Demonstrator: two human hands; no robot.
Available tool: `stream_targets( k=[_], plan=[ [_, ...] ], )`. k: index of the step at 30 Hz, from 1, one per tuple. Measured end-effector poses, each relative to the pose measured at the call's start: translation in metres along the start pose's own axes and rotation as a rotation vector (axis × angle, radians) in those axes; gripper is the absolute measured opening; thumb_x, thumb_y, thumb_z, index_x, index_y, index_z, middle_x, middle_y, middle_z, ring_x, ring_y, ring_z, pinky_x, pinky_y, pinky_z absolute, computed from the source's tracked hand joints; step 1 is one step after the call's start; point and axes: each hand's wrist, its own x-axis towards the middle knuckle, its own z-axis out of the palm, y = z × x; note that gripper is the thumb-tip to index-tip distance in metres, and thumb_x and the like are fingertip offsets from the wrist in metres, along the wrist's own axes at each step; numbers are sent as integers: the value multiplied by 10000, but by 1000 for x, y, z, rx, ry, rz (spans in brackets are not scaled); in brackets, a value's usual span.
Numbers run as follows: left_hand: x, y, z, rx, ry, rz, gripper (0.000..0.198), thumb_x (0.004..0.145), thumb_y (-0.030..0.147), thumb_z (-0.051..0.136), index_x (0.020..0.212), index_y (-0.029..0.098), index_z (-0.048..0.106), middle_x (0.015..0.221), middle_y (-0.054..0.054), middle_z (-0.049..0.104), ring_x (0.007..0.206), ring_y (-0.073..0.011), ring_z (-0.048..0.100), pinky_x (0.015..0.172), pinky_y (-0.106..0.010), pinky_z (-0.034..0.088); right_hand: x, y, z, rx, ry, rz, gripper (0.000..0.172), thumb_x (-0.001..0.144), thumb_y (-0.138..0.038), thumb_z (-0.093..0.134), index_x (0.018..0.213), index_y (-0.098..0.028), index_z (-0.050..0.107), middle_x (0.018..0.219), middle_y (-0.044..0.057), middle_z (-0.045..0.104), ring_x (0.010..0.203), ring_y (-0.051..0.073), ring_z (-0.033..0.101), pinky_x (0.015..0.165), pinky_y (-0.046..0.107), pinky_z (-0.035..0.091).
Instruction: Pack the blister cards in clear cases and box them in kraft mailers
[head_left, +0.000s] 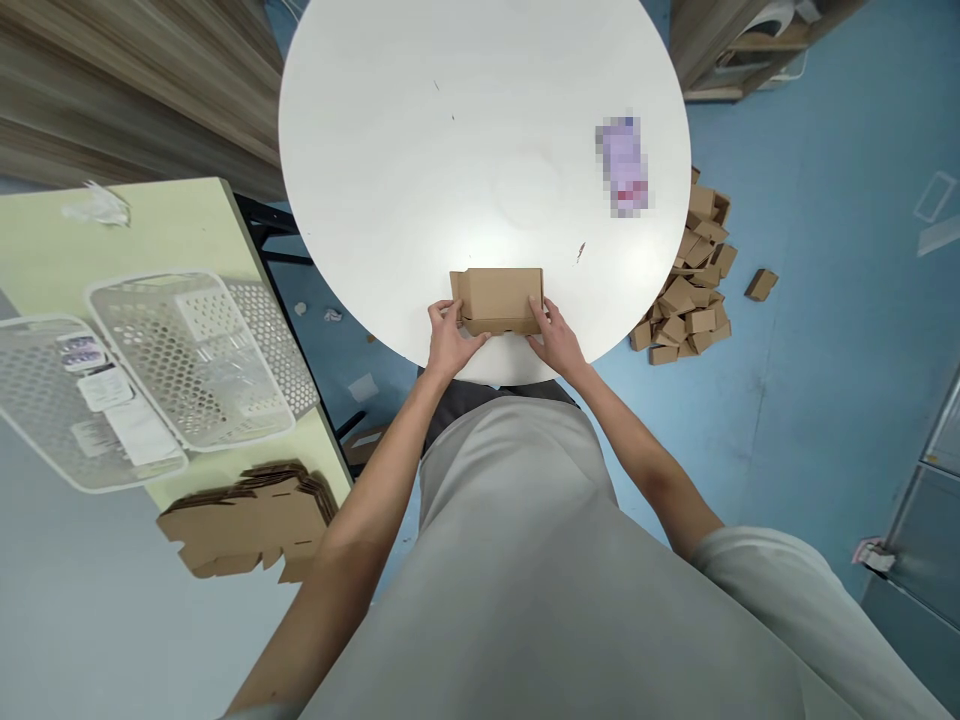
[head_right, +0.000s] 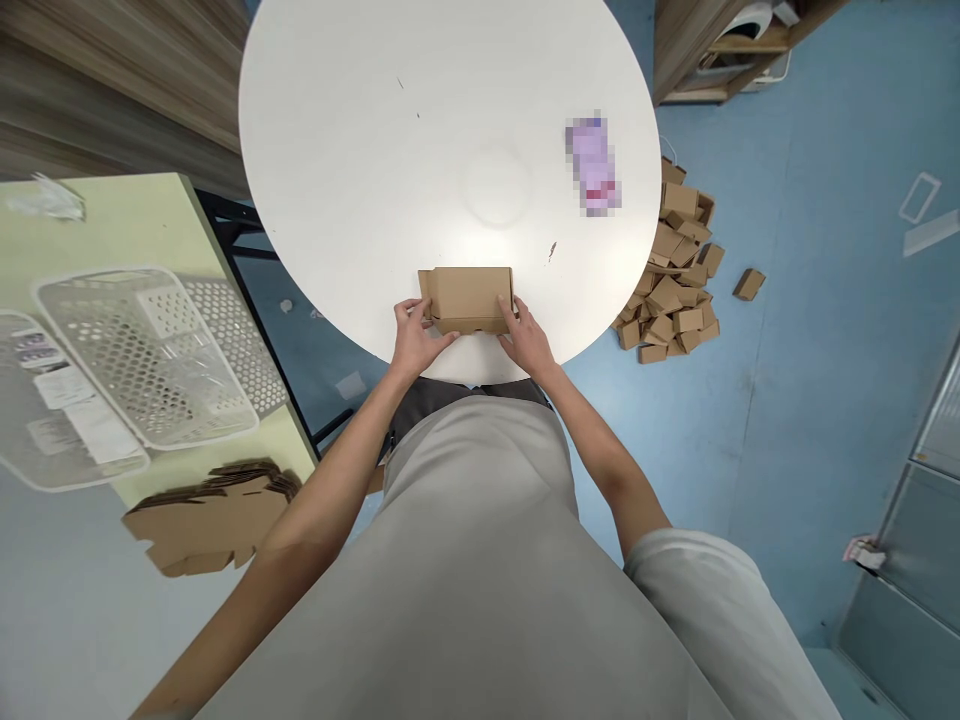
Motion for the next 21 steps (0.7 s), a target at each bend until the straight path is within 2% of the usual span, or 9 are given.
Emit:
stream_targets(
  k=[4, 7, 9, 12, 15, 18, 21],
  plan=[
    [-1, 0, -1, 8, -43, -49, 859, 732, 343, 974, 1497, 210, 606, 1549, -162, 401, 1244, -294, 672, 1121, -478, 616, 2, 0, -2, -7, 3, 20, 873, 1018, -214, 568, 1816, -247, 216, 1804, 213, 333, 1520, 382, 549, 1150, 575, 601],
    [2, 0, 2, 35, -57, -58, 758, 734, 363, 975, 1400, 188, 660, 1537, -187, 437, 1398, -368, 599, 1148, -515, 596, 3, -2, -2, -8, -37, -18, 874, 1000, -196, 572, 1808, -275, 248, 1812, 195, 338, 1477, 390, 588, 1141, 585, 605],
    [2, 2, 6, 97, -55, 4, 771, 742, 380, 978, 1416, 196, 652, 1576, -207, 453, 1529, -426, 493, 1243, -580, 514, 3, -5, -1, -12, -55, -27, 872, 996, -194, 575, 1805, -283, 261, 1815, 192, 339, 1462, 396, 601, 1118, 587, 618],
    [-3, 7, 10, 186, -36, 119, 959, 803, 417, 952, 1614, 195, 492, 1708, -257, 393, 1648, -463, 356, 1345, -650, 362, 3, -9, 0, -12, -48, -1, 860, 998, -196, 563, 1803, -261, 267, 1817, 205, 326, 1478, 397, 589, 1091, 571, 633],
    [-10, 10, 13, 218, -71, 189, 1088, 868, 466, 897, 1727, 142, 314, 1807, -311, 264, 1714, -467, 251, 1369, -655, 309, 3, -10, 0, 13, -37, -2, 865, 988, -203, 555, 1803, -247, 269, 1826, 206, 308, 1501, 399, 568, 1093, 576, 633],
    [-12, 7, 14, 201, -108, 189, 1049, 936, 516, 807, 1754, 137, 271, 1843, -304, 214, 1737, -447, 212, 1371, -656, 307, 3, -8, 1, 35, -24, -20, 852, 983, -228, 567, 1793, -237, 302, 1826, 202, 312, 1522, 405, 544, 1106, 594, 623],
    [-7, 2, 12, 161, -98, 177, 915, 1004, 462, 691, 1761, 140, 291, 1846, -282, 239, 1738, -414, 231, 1378, -649, 290, 5, -7, 1, 44, -7, -23, 818, 993, -268, 583, 1776, -219, 351, 1810, 206, 342, 1516, 397, 541, 1158, 604, 588]
  ],
)
